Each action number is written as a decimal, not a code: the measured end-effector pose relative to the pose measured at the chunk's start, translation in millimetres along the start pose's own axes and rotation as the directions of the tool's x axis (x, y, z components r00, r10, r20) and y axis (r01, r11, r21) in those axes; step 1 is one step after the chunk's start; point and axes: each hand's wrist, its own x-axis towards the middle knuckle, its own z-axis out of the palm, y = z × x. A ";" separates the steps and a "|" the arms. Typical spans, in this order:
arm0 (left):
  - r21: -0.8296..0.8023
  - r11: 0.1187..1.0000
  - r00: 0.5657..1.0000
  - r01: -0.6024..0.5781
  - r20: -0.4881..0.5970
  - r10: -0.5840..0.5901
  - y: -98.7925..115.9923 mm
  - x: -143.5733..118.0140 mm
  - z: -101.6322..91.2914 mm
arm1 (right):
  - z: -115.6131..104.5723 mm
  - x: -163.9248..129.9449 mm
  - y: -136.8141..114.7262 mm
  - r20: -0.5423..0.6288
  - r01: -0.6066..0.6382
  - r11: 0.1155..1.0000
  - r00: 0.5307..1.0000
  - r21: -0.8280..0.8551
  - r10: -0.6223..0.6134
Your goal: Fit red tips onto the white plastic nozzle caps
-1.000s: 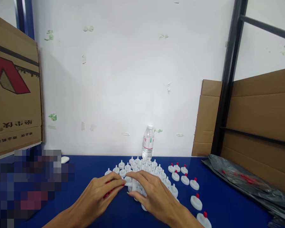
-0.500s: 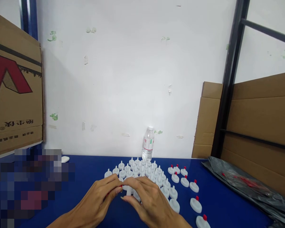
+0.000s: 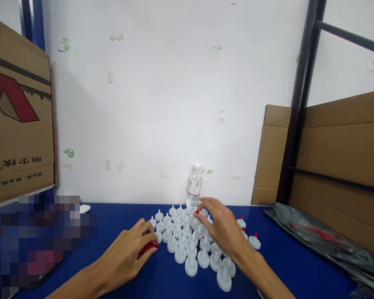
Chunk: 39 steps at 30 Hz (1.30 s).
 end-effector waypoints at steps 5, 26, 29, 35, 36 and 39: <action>0.018 1.000 0.998 0.022 0.058 -0.023 -5.2 0.9 4.2 | -40.3 7.5 45.5 0.237 -0.200 0.956 0.939 -0.216 0.250; -0.029 0.999 0.997 -0.020 -0.071 0.018 -2.5 3.8 8.2 | -41.0 -11.3 65.5 0.679 -0.317 0.948 0.696 -0.001 0.234; -0.020 0.999 0.995 -0.028 -0.101 0.026 -5.1 4.7 11.5 | -38.7 -11.7 62.5 0.638 -0.274 0.962 0.741 0.002 0.210; -0.004 0.997 0.979 -0.077 -0.189 0.075 -10.7 6.3 17.6 | -48.0 -2.1 45.8 0.359 -0.213 0.977 0.911 -0.005 0.201; -0.006 0.996 0.976 -0.089 -0.202 0.086 -10.8 6.2 17.6 | -44.5 -1.0 39.6 0.329 -0.195 0.981 0.927 0.008 0.181; -0.003 0.990 0.959 -0.141 -0.248 0.136 -8.8 5.4 15.8 | -24.0 -2.0 14.5 0.270 -0.081 0.994 0.961 0.069 0.060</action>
